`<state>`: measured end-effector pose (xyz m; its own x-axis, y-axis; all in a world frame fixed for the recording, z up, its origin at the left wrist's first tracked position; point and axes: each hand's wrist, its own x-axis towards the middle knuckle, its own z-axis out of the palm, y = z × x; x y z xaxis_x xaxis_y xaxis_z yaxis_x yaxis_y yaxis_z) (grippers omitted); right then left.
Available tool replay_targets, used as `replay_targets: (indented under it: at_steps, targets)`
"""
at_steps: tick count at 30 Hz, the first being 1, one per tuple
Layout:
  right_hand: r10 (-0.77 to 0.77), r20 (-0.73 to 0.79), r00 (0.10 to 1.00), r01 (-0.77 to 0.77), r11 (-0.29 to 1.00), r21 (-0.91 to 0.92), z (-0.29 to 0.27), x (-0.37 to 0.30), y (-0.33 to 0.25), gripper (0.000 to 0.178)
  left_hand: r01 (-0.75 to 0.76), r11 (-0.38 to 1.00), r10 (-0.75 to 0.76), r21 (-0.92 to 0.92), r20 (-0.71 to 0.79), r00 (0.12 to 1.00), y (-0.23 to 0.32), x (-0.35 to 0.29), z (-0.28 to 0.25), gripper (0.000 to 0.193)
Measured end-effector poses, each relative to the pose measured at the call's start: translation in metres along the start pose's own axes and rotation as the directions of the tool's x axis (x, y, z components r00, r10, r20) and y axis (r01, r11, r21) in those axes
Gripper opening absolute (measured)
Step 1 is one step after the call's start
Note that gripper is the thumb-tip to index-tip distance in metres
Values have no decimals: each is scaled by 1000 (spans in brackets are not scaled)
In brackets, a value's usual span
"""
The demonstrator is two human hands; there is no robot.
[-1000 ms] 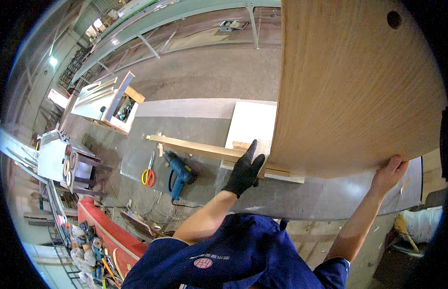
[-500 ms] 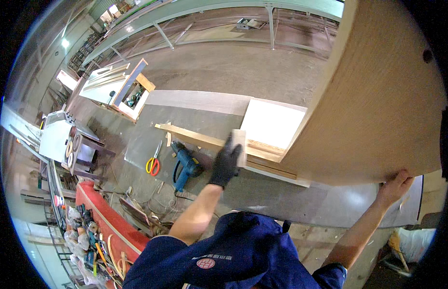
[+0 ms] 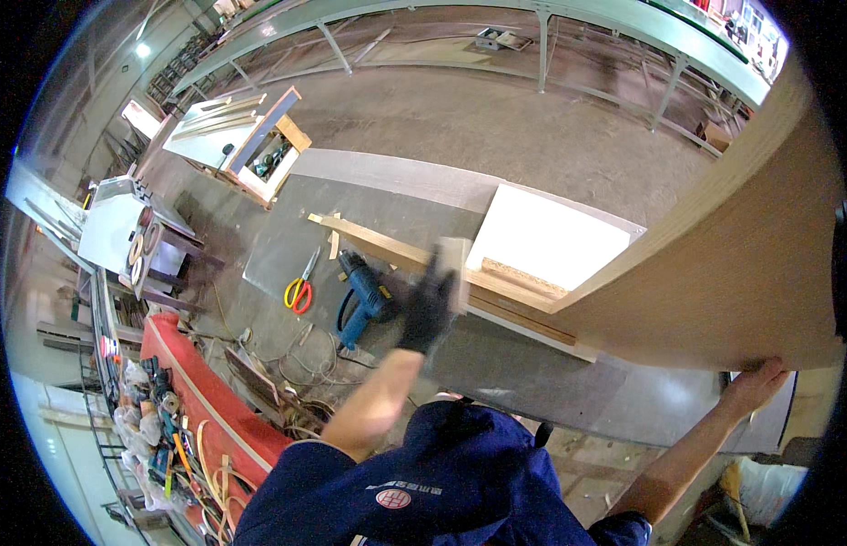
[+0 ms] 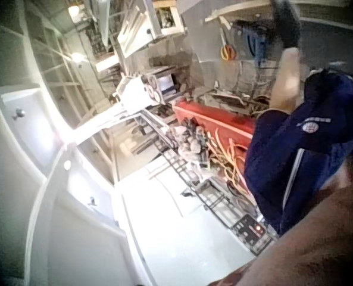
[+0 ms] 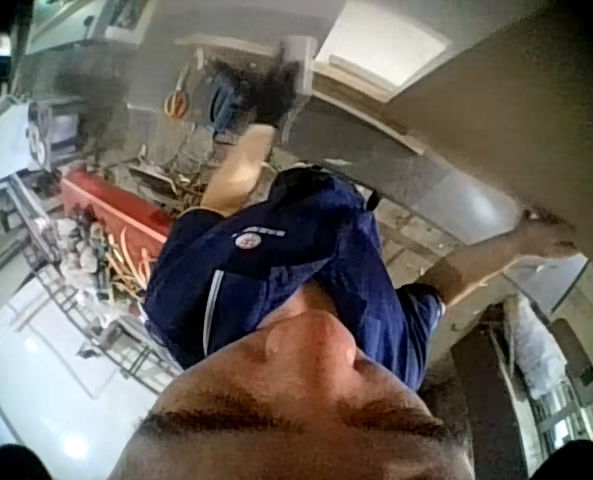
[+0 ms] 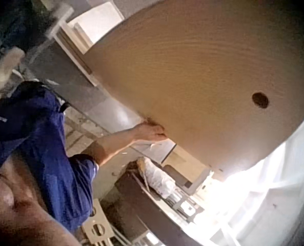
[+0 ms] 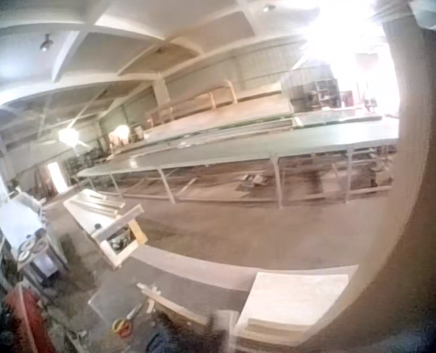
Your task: The person applies adhesive veneer edging to the side of a wooden board using a heat gun to activate the glue and a sanding block to smooth the surface and trim the excess.
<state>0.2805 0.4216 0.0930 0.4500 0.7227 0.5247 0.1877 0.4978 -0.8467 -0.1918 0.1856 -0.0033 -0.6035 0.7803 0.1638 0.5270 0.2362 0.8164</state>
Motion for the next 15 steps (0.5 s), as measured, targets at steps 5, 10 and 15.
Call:
replay_targets:
  at_steps: [5,10,15]
  targets:
    - [4,-9,1000,-4,1000,-15,-7,6,-5,53,158,987,-133,-36,370,919,69,-26,67,59]
    - [31,-27,999,-33,995,-90,-11,7,-18,56,30,999,-33,43,89,995,-8,7,-10,55]
    - [-30,2,1000,30,997,-72,-21,14,2,57,22,968,-24,249,3,1000,-8,16,-47,54]
